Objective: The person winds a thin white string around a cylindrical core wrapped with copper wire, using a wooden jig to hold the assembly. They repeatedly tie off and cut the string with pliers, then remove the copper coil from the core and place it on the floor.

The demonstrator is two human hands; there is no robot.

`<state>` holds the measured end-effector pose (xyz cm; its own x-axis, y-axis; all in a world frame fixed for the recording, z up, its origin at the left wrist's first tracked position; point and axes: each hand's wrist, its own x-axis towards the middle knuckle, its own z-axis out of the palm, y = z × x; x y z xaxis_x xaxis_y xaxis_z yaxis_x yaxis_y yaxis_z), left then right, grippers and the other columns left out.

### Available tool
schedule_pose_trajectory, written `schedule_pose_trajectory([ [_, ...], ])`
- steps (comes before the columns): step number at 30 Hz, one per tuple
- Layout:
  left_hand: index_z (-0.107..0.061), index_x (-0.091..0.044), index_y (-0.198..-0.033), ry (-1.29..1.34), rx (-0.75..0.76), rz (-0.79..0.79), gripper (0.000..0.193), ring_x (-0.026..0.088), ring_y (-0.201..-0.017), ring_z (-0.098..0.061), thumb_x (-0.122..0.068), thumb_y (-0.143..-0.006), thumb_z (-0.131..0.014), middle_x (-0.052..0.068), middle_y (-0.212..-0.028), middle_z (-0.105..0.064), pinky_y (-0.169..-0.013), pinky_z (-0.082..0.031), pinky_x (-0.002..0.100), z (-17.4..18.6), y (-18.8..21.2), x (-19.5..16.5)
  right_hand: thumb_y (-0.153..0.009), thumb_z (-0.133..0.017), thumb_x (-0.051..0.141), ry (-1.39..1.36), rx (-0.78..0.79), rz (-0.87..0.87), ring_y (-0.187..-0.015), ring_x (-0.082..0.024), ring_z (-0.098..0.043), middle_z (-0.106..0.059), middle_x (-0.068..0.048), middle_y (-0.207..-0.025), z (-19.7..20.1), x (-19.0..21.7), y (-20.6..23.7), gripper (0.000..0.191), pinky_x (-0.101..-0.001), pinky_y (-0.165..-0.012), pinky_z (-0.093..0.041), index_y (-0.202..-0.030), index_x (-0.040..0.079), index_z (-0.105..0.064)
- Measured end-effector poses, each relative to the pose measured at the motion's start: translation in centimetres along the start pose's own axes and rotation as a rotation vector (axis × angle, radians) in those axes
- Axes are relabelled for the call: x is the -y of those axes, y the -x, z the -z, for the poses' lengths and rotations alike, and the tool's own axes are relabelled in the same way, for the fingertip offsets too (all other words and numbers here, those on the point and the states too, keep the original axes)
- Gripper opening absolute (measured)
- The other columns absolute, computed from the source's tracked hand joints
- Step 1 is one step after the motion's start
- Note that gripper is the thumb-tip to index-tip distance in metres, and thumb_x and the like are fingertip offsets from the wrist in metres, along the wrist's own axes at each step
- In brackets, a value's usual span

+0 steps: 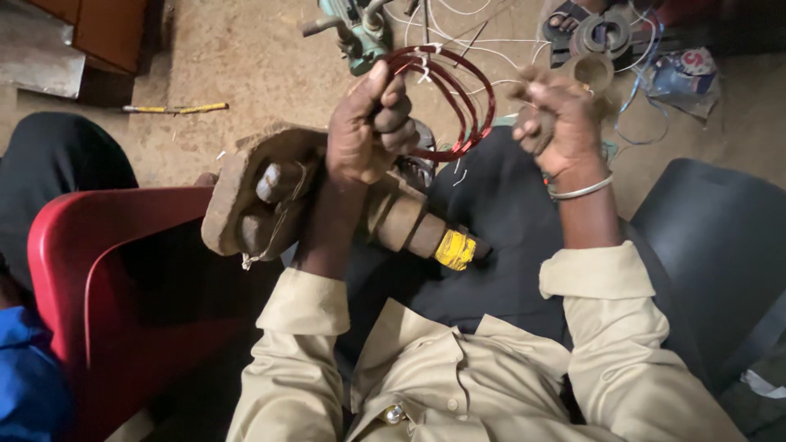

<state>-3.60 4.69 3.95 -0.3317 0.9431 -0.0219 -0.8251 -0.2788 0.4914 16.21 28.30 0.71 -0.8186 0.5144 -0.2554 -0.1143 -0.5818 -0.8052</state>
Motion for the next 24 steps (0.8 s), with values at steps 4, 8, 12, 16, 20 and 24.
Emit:
schedule_pose_trajectory([
  [4,-0.051,-0.013,-0.088,-0.097,0.028,0.037,0.034,0.009,-0.051,-0.031,-0.038,-0.11,-0.053,-0.005,-0.065,-0.039,-0.047,-0.026,0.028,-0.2,-0.1,0.0,-0.098,-0.067,0.012,0.076,0.007,0.167,-0.063,-0.012,-0.061,-0.074,-0.02,-0.118,-2.0,2.5,0.5,0.036,-0.0315,-0.063,-0.054,-0.131,-0.001,-0.066],
  [8,-0.051,-0.011,-0.087,-0.155,0.079,0.093,0.034,0.007,-0.052,-0.032,-0.035,-0.109,-0.057,-0.003,-0.067,-0.041,-0.047,-0.024,0.025,-0.4,-0.3,0.4,-0.097,-0.067,0.019,-0.03,0.078,0.159,-0.064,-0.012,-0.057,-0.075,-0.018,-0.113,-4.6,4.1,0.9,0.03,-0.0318,-0.065,-0.052,-0.122,0.002,-0.07],
  [12,-0.051,-0.01,-0.088,-0.182,0.042,0.128,0.033,0.008,-0.054,-0.034,-0.035,-0.109,-0.058,-0.002,-0.068,-0.042,-0.048,-0.024,0.026,-0.3,-0.1,0.6,-0.108,-0.072,0.014,-0.079,0.002,0.255,-0.069,-0.017,-0.061,-0.068,-0.01,-0.097,-4.8,4.5,-0.4,0.011,-0.0387,-0.066,-0.054,-0.11,0.008,-0.064],
  [16,-0.051,-0.011,-0.088,-0.183,0.025,0.113,0.033,0.008,-0.054,-0.034,-0.036,-0.109,-0.058,-0.002,-0.068,-0.042,-0.048,-0.024,0.026,-0.3,0.1,0.6,-0.113,-0.076,0.008,-0.003,-0.018,0.387,-0.066,-0.019,-0.055,-0.055,-0.009,-0.076,-1.6,5.3,-1.8,0.017,-0.0389,-0.065,-0.05,-0.105,0.005,-0.061],
  [20,-0.052,-0.011,-0.088,-0.202,0.02,0.092,0.034,0.008,-0.053,-0.033,-0.037,-0.109,-0.058,-0.002,-0.068,-0.042,-0.047,-0.024,0.026,-0.3,-0.1,0.5,-0.108,-0.075,0.007,-0.135,-0.187,0.366,-0.061,-0.022,-0.054,-0.05,-0.01,-0.068,2.0,6.2,-2.8,0.02,-0.0402,-0.06,-0.047,-0.102,0.002,-0.057],
  [24,-0.053,-0.011,-0.086,-0.245,-0.022,0.103,0.035,0.008,-0.052,-0.034,-0.038,-0.107,-0.06,-0.002,-0.068,-0.043,-0.046,-0.023,0.025,-0.1,-0.2,0.6,-0.107,-0.08,0.004,-0.013,-0.196,0.554,-0.06,-0.02,-0.051,-0.048,-0.009,-0.07,5.0,7.3,-2.8,0.021,-0.0407,-0.058,-0.046,-0.108,0.005,-0.059],
])
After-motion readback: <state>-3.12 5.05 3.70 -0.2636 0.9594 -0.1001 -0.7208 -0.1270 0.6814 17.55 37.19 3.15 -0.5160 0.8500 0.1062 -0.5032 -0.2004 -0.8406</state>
